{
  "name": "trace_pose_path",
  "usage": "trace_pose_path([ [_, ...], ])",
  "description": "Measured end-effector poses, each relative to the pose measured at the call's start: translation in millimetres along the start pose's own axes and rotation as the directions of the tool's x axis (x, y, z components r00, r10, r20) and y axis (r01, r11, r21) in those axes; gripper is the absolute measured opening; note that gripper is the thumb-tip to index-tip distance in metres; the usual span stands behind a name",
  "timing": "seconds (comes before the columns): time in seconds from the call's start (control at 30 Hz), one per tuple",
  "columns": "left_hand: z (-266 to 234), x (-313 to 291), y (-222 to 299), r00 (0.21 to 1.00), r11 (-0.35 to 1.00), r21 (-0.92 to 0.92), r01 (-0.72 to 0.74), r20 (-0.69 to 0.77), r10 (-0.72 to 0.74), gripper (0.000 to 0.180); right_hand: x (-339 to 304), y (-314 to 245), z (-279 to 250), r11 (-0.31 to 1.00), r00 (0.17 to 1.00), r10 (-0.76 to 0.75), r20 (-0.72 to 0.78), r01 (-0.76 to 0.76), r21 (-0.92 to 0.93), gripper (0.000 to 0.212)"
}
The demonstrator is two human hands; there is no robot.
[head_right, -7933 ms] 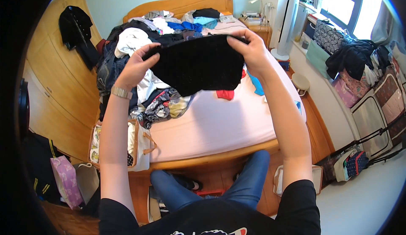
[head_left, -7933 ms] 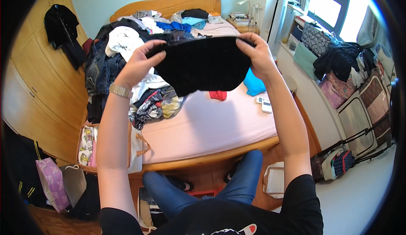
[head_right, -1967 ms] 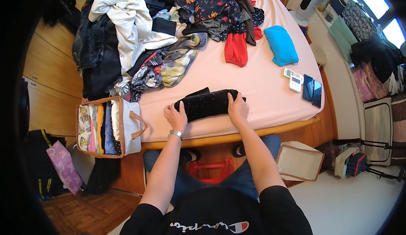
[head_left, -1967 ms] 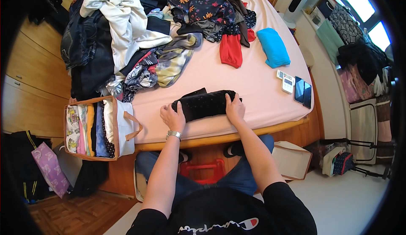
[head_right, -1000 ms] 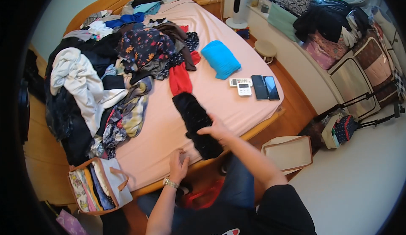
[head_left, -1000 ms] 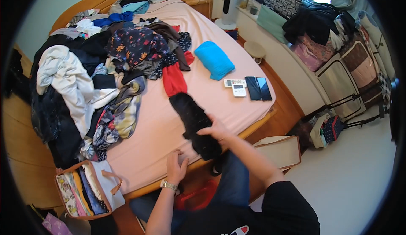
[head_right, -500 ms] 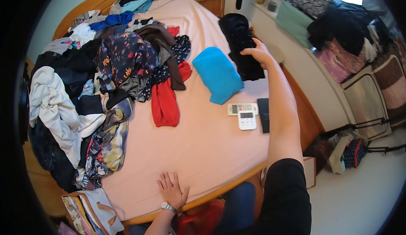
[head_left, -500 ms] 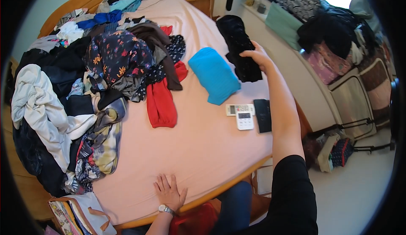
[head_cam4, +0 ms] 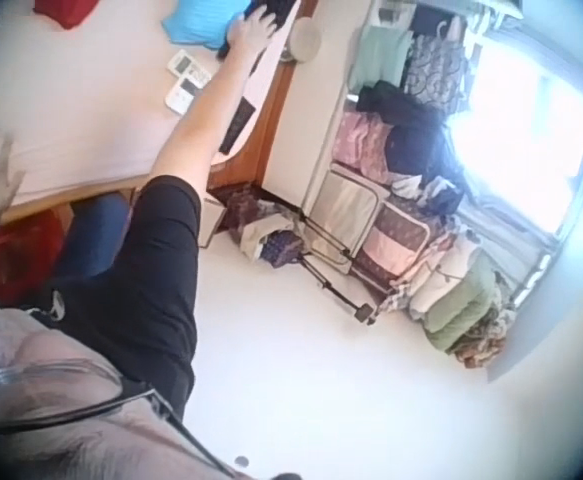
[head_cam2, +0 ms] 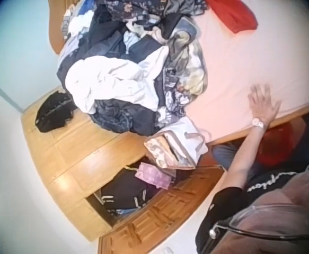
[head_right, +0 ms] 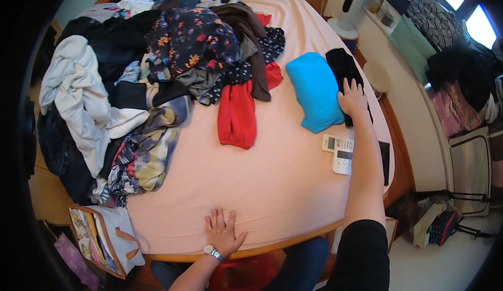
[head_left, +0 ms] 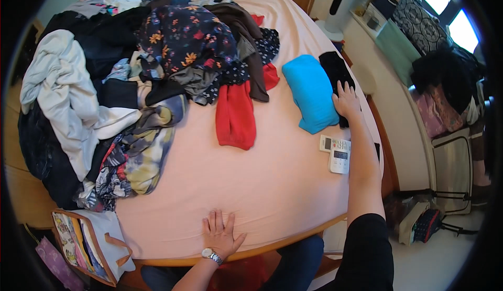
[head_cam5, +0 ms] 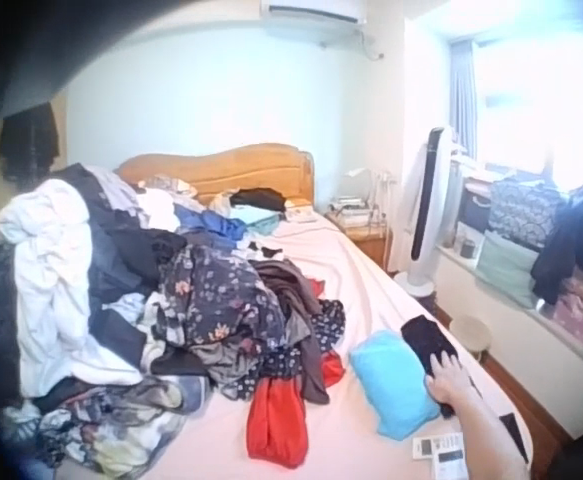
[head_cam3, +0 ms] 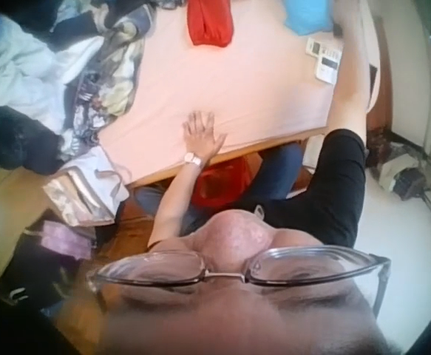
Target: The person folds various clothing items by hand on a bed, including a black piece, a red piece, and a floral patterned piece, and places them into a storage bag.
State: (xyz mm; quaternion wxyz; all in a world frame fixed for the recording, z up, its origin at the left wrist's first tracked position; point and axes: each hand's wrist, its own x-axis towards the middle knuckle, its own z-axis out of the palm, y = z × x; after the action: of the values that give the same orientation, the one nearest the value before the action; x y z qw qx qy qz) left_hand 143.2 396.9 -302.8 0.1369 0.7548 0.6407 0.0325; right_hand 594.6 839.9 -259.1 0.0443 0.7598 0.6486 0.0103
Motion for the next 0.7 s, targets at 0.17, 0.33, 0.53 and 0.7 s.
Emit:
trace_pose_path([
  [0.17, -16.4, -11.4, -1.7, 0.997, 0.998, -0.055, 0.039, 0.073, -0.034, 0.085, -39.8, -100.5, -99.5, 0.999, 0.921, -0.042, -0.386, 0.044, -0.003, 0.039],
  [0.33, -36.1, -25.4, 7.9, 0.998, 0.996, -0.089, 0.007, 0.063, -0.001, 0.085, -157.8, -258.8, -52.2, 0.753, 0.999, -0.010, 0.039, -0.018, 0.658, 0.084],
  [0.53, -60.5, -62.3, 6.2, 0.998, 0.991, -0.118, -0.063, -0.029, 0.060, 0.072, -313.0, -298.7, -46.7, 0.643, 0.978, -0.196, 0.071, 0.073, 0.762, 0.034],
  [0.7, -55.8, -112.2, -40.6, 0.989, -0.157, -0.981, 0.112, 0.125, -0.081, 0.062, -551.3, -241.4, -111.4, 0.530, 0.911, -0.410, 0.047, 0.196, 0.825, 0.023],
])
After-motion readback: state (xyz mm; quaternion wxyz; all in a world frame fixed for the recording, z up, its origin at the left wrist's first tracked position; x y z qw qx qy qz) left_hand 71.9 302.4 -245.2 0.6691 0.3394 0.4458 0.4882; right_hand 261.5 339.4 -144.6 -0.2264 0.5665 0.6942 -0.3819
